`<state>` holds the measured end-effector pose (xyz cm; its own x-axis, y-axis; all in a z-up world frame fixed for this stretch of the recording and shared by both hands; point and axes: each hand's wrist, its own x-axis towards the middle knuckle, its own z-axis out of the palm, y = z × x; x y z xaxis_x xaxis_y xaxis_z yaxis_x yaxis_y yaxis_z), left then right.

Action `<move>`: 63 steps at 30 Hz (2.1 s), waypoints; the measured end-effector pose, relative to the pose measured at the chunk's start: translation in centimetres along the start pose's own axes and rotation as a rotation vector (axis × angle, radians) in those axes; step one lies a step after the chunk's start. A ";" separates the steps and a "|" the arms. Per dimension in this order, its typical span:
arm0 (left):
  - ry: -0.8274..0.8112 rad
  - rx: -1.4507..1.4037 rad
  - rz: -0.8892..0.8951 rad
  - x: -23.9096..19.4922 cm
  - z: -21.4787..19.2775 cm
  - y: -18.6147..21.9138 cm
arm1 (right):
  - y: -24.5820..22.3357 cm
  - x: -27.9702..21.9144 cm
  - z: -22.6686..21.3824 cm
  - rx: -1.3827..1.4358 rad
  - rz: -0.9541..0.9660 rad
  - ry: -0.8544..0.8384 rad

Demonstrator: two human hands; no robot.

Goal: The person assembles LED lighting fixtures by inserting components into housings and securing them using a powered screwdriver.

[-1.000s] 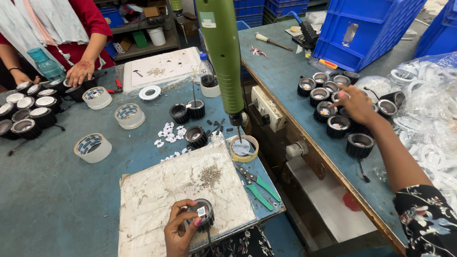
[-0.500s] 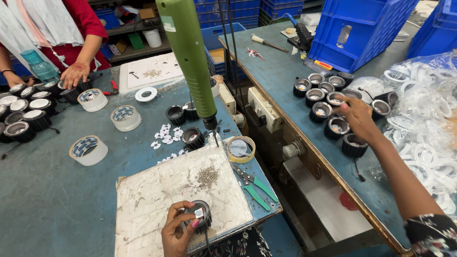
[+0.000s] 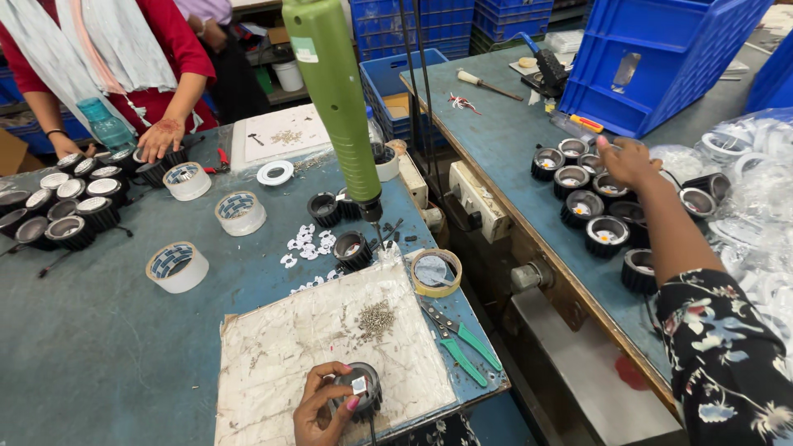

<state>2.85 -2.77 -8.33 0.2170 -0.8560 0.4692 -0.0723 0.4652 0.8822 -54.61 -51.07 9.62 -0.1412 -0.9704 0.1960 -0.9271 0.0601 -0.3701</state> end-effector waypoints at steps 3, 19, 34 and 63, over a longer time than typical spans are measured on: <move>-0.008 -0.006 0.013 -0.2 -0.2 -0.7 | 0.8 0.4 0.3 -0.008 0.095 -0.092; -0.124 0.099 0.105 -2.5 -3.8 -8.2 | 3.7 4.9 1.2 0.104 0.130 0.092; -0.064 -0.022 0.189 -1.4 -1.8 -4.5 | -1.5 6.7 5.0 -0.175 -0.233 0.148; 0.037 -0.034 -0.042 1.3 2.1 10.4 | -37.7 -18.4 17.0 0.579 -1.147 -0.010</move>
<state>0.38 0.49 1.51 0.2553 -0.8662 0.4295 -0.0291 0.4371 0.8989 -11.21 -39.45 4.55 0.6377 -0.4011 0.6576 -0.2302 -0.9139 -0.3343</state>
